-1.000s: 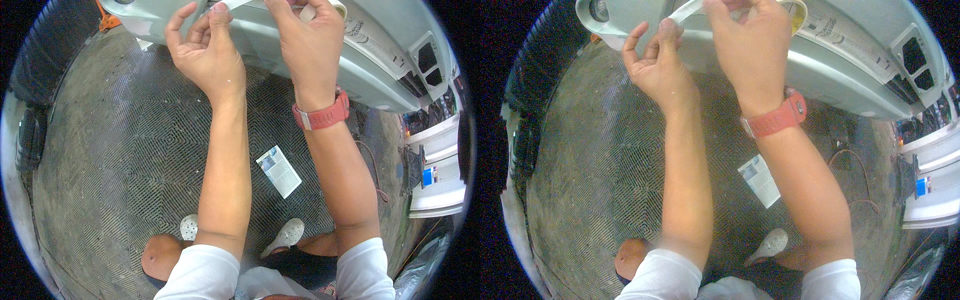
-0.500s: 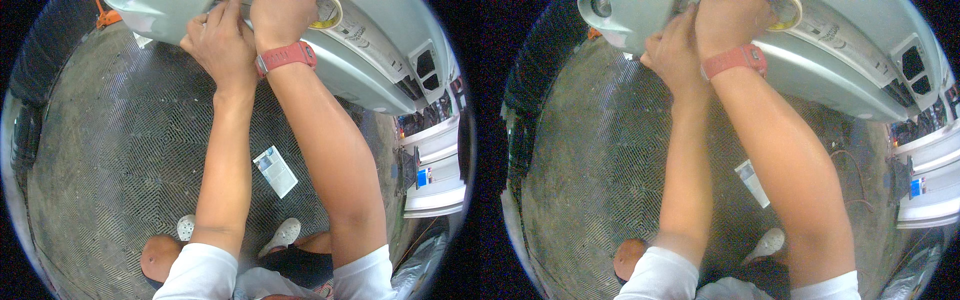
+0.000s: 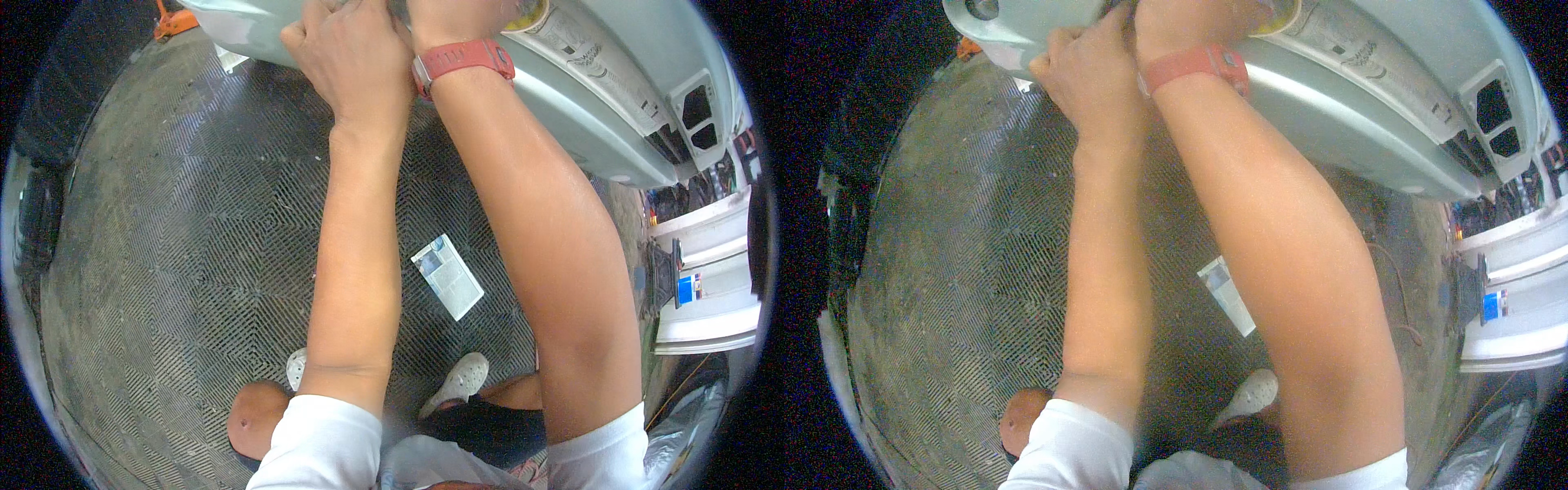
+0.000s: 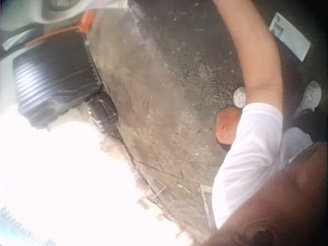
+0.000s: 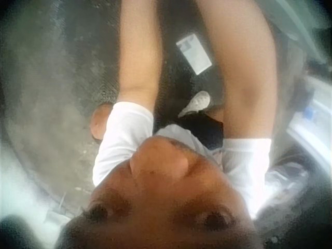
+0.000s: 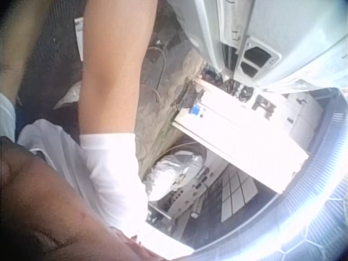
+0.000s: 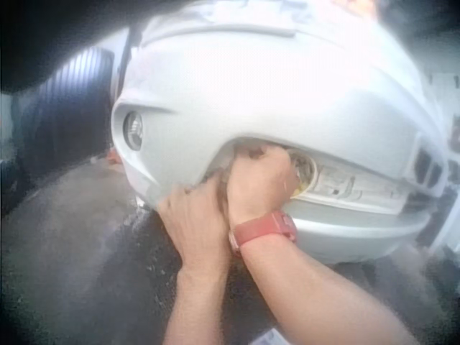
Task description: The person sits on the floor and applies masking tape to a white car bumper. They tear off pieces of tape and smooth them onto the bumper surface, then fold a newspaper and tape it to the bumper as well.
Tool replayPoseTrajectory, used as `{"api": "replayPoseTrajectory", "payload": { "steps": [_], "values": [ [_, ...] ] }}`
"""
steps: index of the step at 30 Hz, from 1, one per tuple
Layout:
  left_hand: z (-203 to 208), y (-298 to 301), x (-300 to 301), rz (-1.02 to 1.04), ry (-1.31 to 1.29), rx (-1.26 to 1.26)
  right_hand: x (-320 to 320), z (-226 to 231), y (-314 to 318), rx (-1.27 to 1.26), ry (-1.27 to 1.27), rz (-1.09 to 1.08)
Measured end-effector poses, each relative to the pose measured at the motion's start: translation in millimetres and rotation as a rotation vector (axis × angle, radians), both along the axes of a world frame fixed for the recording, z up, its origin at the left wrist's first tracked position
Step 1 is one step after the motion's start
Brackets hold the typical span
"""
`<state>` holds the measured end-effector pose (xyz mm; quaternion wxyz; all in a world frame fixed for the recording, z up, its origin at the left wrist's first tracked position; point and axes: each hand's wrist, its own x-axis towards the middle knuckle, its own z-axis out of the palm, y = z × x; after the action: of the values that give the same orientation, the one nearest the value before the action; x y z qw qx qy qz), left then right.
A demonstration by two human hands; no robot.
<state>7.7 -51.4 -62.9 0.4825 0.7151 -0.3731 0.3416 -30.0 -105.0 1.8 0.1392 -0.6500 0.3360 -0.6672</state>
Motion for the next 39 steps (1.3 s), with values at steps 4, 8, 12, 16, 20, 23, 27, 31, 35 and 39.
{"api": "replayPoseTrajectory", "payload": {
  "steps": [4,8,12,16,20,23,27,31,35,39],
  "values": [
    [5,5,-1,-0.045,0.020,0.044,0,3,5,0.035,0.044,-0.080],
    [4,3,-1,-0.031,-0.025,-0.005,-1,7,3,0.084,0.065,-0.088],
    [7,5,-7,-0.051,-0.014,0.000,-2,10,4,0.146,0.108,-0.119],
    [-5,-4,-5,0.084,-0.069,0.044,-7,5,6,0.069,0.153,-0.033],
    [-10,-10,-12,0.088,-0.040,-0.033,-16,-1,6,0.027,0.217,0.063],
    [-11,-11,-23,-0.046,0.002,-0.061,-20,-14,-13,-0.069,0.297,-0.023],
    [-23,-23,12,0.146,-0.225,-0.066,-17,-2,-2,-0.020,0.397,0.064],
    [-23,-22,-26,0.088,-0.218,-0.001,-41,-10,-14,-0.134,0.459,0.141],
    [-5,3,-23,0.019,-0.151,0.053,-84,0,46,0.012,0.420,0.428],
    [-13,15,-15,-0.411,0.083,-0.151,-133,-21,66,-0.027,0.332,0.556]
  ]
}}
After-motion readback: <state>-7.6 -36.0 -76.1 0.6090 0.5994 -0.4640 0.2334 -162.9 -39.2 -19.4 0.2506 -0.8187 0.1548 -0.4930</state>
